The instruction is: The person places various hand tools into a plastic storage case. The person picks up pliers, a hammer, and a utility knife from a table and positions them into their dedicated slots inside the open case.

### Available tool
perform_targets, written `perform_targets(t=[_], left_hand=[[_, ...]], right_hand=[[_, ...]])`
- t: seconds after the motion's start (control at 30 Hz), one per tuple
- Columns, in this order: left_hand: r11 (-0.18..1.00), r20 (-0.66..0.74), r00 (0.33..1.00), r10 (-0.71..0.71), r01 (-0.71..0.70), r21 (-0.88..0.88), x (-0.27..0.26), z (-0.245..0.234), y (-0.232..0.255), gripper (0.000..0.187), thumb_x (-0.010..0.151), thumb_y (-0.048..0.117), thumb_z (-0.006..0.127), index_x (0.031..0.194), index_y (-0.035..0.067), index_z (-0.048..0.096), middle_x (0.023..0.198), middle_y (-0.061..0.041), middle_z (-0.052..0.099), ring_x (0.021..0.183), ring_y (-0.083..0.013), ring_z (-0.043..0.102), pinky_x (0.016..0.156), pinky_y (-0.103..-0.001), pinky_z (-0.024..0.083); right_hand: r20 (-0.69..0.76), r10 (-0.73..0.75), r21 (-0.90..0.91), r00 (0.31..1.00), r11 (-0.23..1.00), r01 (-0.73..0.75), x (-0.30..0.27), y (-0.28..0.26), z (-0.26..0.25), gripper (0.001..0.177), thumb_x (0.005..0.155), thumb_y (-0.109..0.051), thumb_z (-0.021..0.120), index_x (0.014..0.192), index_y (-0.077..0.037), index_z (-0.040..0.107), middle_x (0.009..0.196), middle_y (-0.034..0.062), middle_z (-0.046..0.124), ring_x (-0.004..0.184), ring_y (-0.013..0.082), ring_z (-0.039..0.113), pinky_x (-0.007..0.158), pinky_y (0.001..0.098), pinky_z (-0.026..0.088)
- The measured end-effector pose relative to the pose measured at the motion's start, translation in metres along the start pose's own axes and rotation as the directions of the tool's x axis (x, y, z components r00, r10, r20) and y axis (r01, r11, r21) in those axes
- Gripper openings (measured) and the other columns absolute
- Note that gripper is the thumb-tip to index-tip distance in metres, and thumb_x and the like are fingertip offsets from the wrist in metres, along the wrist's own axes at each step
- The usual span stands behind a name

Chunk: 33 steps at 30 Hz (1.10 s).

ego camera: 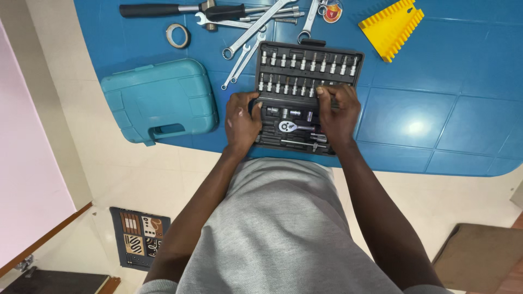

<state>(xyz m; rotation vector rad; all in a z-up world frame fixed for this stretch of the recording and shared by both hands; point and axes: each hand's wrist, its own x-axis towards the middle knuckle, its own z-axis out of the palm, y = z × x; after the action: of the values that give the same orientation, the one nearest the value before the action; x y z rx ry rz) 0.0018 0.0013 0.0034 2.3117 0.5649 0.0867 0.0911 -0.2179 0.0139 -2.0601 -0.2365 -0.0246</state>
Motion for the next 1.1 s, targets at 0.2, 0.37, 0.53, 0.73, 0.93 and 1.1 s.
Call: perform_targets(t=[0.2,0.37,0.53,0.73,0.93,1.1], left_hand=[[0.937,-0.051,0.938,0.344,-0.338,0.091,0.084,-0.006,0.003,0.021,0.091,0.006,0.073,0.111,0.009,0.072,0.126,-0.009,0.063,0.116,-0.0309,0.059,0.096,-0.045,0.05],[0.926,0.077,0.93,0.36,-0.366,0.097,0.127,0.004,-0.011,0.02,0.093,0.005,0.07,0.111,0.011,0.076,0.134,-0.002,0.064,0.112,-0.0271,0.057,0.093,-0.042,0.049],[0.915,0.095,0.921,0.379,-0.388,0.113,0.137,-0.004,-0.013,0.016,0.085,0.01,0.072,0.1,0.015,0.075,0.132,-0.003,0.064,0.113,-0.0298,0.056,0.091,-0.046,0.047],[0.955,0.057,0.953,0.297,-0.298,0.004,0.152,-0.008,-0.019,0.037,0.095,0.011,0.073,0.132,0.011,0.067,0.137,0.001,0.061,0.12,-0.0264,0.056,0.096,-0.043,0.048],[0.932,0.003,0.938,0.347,-0.345,0.108,0.185,-0.007,-0.019,0.043,0.089,0.004,0.072,0.131,0.012,0.069,0.137,0.004,0.06,0.113,-0.0261,0.057,0.094,-0.043,0.05],[0.931,-0.028,0.933,0.359,-0.356,0.082,0.197,0.0,-0.022,0.034,0.09,0.003,0.074,0.121,0.015,0.072,0.132,0.005,0.06,0.105,-0.0211,0.062,0.085,-0.042,0.048]], right_hand=[[0.131,-0.119,-0.172,0.984,0.975,0.14,0.062,-0.041,0.058,0.012,0.099,0.0,0.071,0.11,-0.001,0.074,0.109,0.0133,0.07,0.105,0.032,0.063,0.092,0.0442,0.051],[0.169,-0.198,-0.252,0.965,0.938,0.237,0.104,-0.029,0.096,0.017,0.1,0.006,0.068,0.116,0.003,0.071,0.119,0.0178,0.067,0.12,0.0367,0.061,0.104,0.0452,0.051],[0.214,-0.172,-0.327,0.962,0.915,0.236,0.128,-0.018,0.117,0.02,0.099,0.008,0.068,0.118,0.002,0.07,0.121,0.0156,0.066,0.118,0.0356,0.062,0.102,0.0446,0.051],[0.261,-0.062,-0.391,0.963,0.906,0.164,0.141,-0.016,0.123,0.028,0.093,0.003,0.079,0.119,0.0,0.069,0.125,0.0149,0.06,0.117,0.0354,0.057,0.099,0.044,0.05],[0.334,-0.069,-0.437,0.94,0.872,0.219,0.156,-0.012,0.124,0.034,0.088,0.002,0.082,0.119,-0.003,0.068,0.119,0.0135,0.06,0.112,0.0357,0.054,0.098,0.046,0.045],[0.374,-0.03,-0.423,0.927,0.884,0.199,0.16,0.0,0.124,0.03,0.087,0.001,0.082,0.113,-0.004,0.066,0.111,0.0132,0.059,0.104,0.0352,0.054,0.091,0.0478,0.044]])
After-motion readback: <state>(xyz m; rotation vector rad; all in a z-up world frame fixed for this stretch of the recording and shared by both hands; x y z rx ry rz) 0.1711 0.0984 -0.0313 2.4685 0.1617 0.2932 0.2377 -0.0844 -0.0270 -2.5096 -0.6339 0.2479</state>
